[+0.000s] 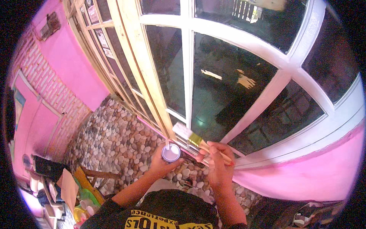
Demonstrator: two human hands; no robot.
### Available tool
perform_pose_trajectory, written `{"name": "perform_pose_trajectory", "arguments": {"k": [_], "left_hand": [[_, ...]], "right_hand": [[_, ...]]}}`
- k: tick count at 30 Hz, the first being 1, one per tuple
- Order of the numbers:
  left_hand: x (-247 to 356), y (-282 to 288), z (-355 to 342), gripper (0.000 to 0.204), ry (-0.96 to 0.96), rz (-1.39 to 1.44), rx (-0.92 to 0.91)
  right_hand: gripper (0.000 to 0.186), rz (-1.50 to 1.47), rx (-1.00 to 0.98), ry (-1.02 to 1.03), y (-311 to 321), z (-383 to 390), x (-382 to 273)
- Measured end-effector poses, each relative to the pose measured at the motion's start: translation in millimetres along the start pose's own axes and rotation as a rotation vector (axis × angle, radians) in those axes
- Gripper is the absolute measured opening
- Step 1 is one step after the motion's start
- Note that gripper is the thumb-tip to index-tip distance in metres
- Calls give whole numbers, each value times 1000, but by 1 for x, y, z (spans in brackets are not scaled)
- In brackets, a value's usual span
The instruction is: The person paints a white wooden frame around a glass door using a brush, dipping the brush into a small container of white paint throughout the process.
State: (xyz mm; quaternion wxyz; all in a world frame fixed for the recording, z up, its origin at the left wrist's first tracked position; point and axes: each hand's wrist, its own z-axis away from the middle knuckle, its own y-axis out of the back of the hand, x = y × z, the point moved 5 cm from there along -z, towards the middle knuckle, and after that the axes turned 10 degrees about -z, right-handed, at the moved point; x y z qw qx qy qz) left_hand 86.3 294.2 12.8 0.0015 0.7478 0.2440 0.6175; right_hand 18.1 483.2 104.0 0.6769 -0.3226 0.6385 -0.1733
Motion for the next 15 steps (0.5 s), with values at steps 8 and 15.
{"name": "perform_pose_trajectory", "arguments": {"k": [8, 15], "left_hand": [[-16, 22, 22, 63, 92, -6, 52], [-2, 43, 28, 55, 145, -36, 92]], "right_hand": [[26, 484, -193, 741, -68, -29, -41], [42, 705, -195, 1193, -111, -64, -29]]}}
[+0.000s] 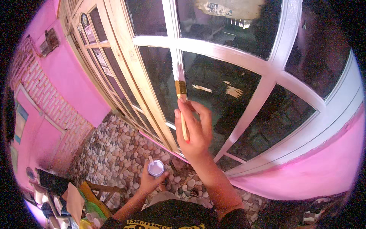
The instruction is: The person paints a white wooden frame around a glass door using a brush, dipping the brush into a small container of white paint throughout the process.
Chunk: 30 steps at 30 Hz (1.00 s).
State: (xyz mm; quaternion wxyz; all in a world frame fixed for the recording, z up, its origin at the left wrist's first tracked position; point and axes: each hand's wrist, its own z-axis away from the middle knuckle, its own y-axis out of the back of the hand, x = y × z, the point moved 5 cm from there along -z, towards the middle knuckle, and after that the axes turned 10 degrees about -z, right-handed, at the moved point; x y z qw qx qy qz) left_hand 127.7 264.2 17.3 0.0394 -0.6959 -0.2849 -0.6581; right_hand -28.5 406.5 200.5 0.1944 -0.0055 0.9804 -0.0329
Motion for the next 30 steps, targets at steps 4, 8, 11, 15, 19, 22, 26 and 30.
{"name": "perform_pose_trajectory", "arguments": {"k": [4, 8, 11, 15, 19, 22, 26, 30], "left_hand": [[-8, 12, 6, 51, 58, 26, 28], [-13, 19, 9, 54, 87, 55, 36], [-17, 21, 7, 56, 90, 43, 23], [-17, 22, 6, 57, 38, -41, 43], [-23, 23, 5, 57, 48, -49, 23], [-22, 23, 5, 57, 52, -48, 14], [-19, 20, 5, 55, 55, -45, 13], [-20, 18, 4, 55, 49, -54, -3]], "right_hand": [[45, 6, 18, 78, -12, -9, 2], [49, 67, 15, 153, -19, -17, 1], [51, 62, 19, 170, -21, -20, 3], [52, 61, 33, 189, -23, -24, 6], [51, 61, 45, 191, -25, -23, 12], [51, 66, 36, 157, -23, -19, 11], [50, 37, 8, 151, -20, -21, 6], [50, 22, 5, 127, -21, -24, 13]]}}
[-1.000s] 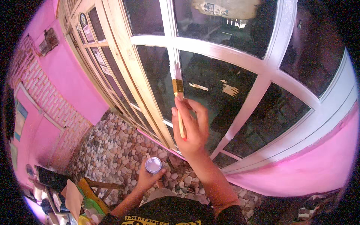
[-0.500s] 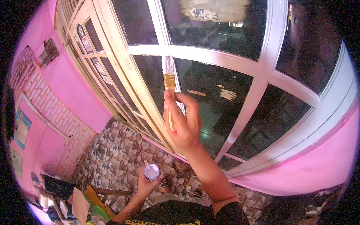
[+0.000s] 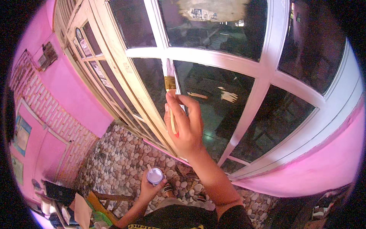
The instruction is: The person paints a white wooden frame around a glass door using a brush, dipping the brush into a small container of white paint throughout the process.
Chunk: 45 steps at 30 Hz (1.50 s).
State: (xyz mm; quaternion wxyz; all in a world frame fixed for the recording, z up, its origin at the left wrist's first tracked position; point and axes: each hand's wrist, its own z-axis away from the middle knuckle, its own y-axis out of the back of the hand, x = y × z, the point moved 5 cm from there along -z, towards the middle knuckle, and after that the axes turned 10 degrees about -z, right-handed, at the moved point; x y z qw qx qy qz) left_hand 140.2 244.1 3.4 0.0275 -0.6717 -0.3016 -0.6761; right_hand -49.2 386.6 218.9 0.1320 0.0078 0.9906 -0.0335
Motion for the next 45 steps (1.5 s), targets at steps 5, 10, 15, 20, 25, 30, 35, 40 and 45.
{"name": "perform_pose_trajectory", "arguments": {"k": [5, 10, 15, 20, 25, 30, 35, 40, 45], "left_hand": [[10, 1, 0, 55, 14, -24, 17], [4, 1, 0, 54, 3, -16, 18], [1, 2, 0, 55, 13, 19, 14], [5, 0, -2, 56, 2, 2, 2], [3, -2, -4, 56, 18, 3, -11], [8, -3, -5, 58, -5, 65, -15], [16, -3, -7, 59, 12, 16, -31], [14, -1, -6, 61, 9, 30, -24], [16, -2, -6, 62, -4, 26, 0]], "right_hand": [[49, -21, -5, -24, 1, 0, -6], [49, -54, 21, -41, -2, -3, -4], [48, -30, 31, -20, 1, 0, -9], [46, -52, 25, -56, 1, 2, -3], [45, -29, 33, -12, 5, -4, -10], [44, 21, 73, -26, 8, -9, -5], [45, -45, 28, -39, 4, -3, -12], [44, -6, 31, -9, 5, -7, -5], [43, 28, 54, 8, 11, -8, -11]]}}
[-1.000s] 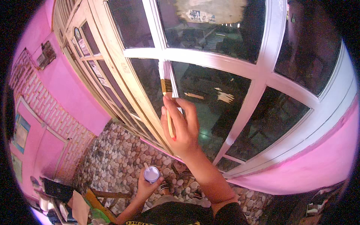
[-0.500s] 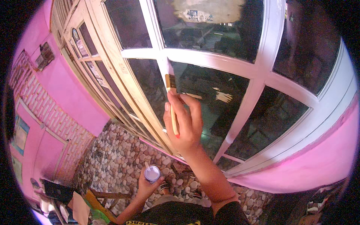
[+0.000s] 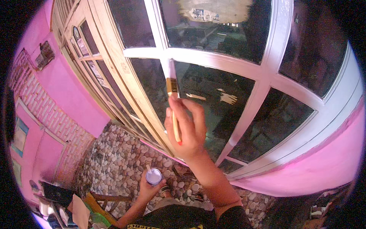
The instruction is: The person paints a white wooden frame around a glass door using a brush, dipping the brush into a small container of white paint throughout the process.
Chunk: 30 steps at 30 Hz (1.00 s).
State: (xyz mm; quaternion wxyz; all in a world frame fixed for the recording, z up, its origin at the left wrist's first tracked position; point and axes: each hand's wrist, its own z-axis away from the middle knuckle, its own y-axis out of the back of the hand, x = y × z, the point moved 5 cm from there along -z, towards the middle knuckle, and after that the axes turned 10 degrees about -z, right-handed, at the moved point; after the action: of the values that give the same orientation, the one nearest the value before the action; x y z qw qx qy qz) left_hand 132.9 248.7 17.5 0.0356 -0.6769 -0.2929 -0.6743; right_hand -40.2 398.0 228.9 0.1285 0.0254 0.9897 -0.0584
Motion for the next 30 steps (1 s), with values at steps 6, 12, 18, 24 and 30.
{"name": "perform_pose_trajectory", "arguments": {"k": [6, 12, 18, 24, 30], "left_hand": [[-4, -4, 1, 58, 25, 11, -30], [-8, -5, 2, 55, 19, 78, -33], [0, -11, -1, 51, -7, 35, -17], [-2, -19, -2, 49, 37, 120, -88], [-11, -45, -8, 50, -49, 73, -136]], "right_hand": [[44, 2, 12, -20, 0, 0, 8], [42, -7, 0, -17, 3, 1, 5], [47, 60, -18, -83, 30, 9, -9], [28, -189, -48, -369, 65, 41, -31], [17, -172, -164, -591, 125, 83, -41]]}}
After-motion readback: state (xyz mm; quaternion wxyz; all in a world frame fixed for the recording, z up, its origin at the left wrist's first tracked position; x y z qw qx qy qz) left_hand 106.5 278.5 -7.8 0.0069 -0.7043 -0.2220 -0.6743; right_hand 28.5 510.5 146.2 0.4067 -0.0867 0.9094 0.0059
